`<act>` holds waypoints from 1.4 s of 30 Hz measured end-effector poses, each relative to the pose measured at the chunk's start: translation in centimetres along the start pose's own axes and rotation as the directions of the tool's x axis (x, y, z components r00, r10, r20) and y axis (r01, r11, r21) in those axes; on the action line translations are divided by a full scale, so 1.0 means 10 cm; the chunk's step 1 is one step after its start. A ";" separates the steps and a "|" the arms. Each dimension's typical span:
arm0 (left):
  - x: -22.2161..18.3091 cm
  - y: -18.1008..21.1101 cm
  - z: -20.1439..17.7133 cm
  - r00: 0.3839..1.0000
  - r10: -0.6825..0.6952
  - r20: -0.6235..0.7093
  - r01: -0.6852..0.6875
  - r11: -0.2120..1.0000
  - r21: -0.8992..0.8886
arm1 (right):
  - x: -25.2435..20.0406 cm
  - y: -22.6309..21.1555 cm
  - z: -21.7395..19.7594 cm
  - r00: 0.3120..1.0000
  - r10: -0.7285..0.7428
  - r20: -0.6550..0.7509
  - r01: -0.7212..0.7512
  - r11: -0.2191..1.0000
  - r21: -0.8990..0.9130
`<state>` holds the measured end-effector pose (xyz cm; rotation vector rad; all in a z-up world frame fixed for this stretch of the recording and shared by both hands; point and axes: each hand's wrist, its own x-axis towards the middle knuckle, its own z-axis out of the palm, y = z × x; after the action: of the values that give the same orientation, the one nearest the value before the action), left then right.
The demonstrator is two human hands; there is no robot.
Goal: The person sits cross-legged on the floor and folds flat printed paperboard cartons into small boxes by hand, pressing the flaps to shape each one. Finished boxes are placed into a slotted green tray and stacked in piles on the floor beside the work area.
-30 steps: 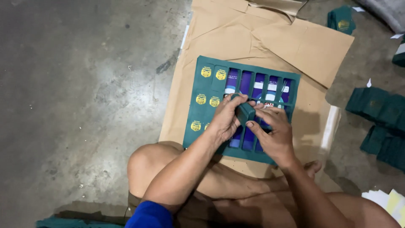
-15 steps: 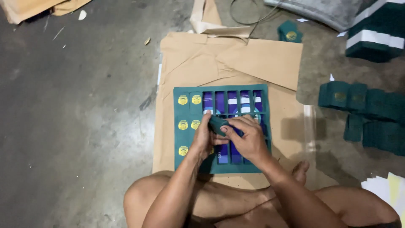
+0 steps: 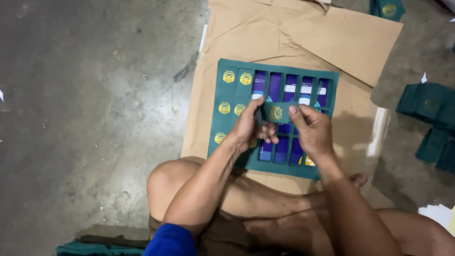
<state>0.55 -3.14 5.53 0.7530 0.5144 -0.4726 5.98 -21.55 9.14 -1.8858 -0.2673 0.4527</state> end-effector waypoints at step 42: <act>-0.08 -0.01 0.12 0.582 0.794 0.176 -0.813 0.562 0.149 | -0.09 0.09 0.14 0.809 0.242 0.535 -0.583 0.438 0.684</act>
<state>0.22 -3.92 6.66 1.0842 -0.0207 0.3263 4.56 -21.03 8.08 -0.8558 0.2032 1.0782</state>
